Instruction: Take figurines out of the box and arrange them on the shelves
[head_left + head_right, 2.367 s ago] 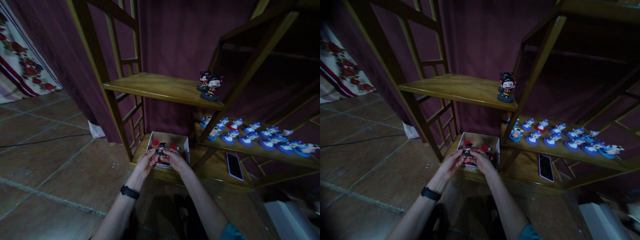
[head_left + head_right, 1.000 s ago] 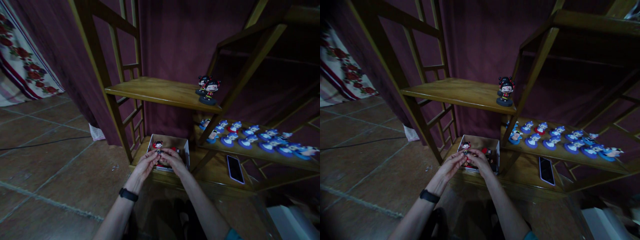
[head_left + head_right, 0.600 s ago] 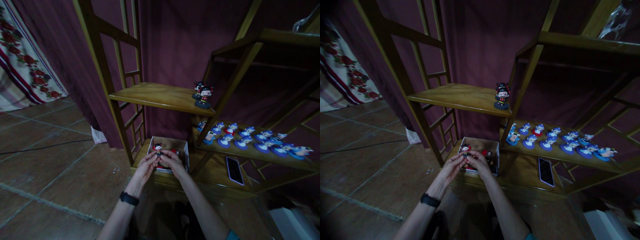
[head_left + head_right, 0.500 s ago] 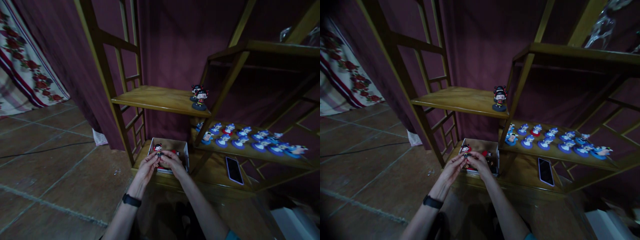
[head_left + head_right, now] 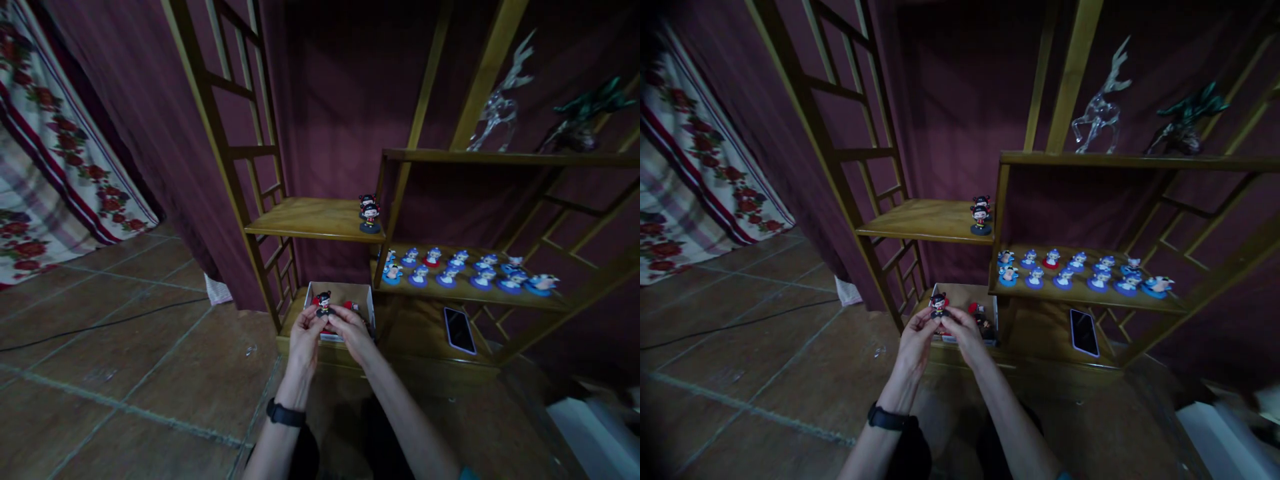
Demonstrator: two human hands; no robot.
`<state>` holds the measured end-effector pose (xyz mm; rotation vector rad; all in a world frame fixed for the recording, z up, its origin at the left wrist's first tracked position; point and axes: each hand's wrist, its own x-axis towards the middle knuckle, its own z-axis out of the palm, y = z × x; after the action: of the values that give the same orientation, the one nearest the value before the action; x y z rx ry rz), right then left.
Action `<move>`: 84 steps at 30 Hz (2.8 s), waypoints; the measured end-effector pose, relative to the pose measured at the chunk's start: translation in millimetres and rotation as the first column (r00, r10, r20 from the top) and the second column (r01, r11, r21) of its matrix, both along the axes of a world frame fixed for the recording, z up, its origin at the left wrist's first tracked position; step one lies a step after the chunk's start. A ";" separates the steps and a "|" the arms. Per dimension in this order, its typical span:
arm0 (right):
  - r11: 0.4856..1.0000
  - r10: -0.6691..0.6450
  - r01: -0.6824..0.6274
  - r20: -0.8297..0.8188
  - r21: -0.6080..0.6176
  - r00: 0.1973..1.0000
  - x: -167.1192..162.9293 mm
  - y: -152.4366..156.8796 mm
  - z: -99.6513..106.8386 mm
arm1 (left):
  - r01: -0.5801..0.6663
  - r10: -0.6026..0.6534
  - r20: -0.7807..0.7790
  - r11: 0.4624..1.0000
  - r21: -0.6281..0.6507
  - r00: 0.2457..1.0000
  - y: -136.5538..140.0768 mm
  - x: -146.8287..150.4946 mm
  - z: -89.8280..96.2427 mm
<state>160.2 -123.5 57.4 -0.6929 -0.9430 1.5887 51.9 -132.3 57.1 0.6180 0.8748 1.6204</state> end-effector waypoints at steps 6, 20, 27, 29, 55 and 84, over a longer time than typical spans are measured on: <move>0.999 0.013 -0.015 -0.063 -0.041 0.998 12.1 -35.1 18.9 | 0.123 -0.119 0.108 0.992 -0.030 0.987 -41.6 6.3 24.1; 0.996 -0.035 0.023 -0.142 -0.083 0.989 31.4 -96.5 41.0 | 0.011 -0.011 0.039 1.000 0.012 0.999 -101.6 34.0 45.9; 0.995 -0.044 0.025 -0.195 -0.101 0.980 34.2 -106.4 37.7 | -0.081 0.082 -0.039 0.996 0.030 0.996 -112.0 41.6 44.2; 0.996 -0.048 0.032 -0.184 -0.087 0.982 33.9 -109.6 39.1 | -0.051 0.053 -0.042 0.998 0.035 0.998 -113.8 41.3 45.1; 0.972 -0.233 0.234 -0.054 0.008 0.971 34.8 -132.0 40.8 | 0.305 -0.304 0.100 0.952 0.009 0.947 -124.4 23.6 64.8; 0.958 -0.285 0.285 -0.006 0.028 0.959 33.0 -136.8 51.0 | 0.296 -0.298 0.049 0.955 0.030 0.953 -118.5 23.1 62.5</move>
<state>193.2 -260.3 108.4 -0.7702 -0.8214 1.3192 75.0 -250.8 119.6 0.6847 0.6886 1.3690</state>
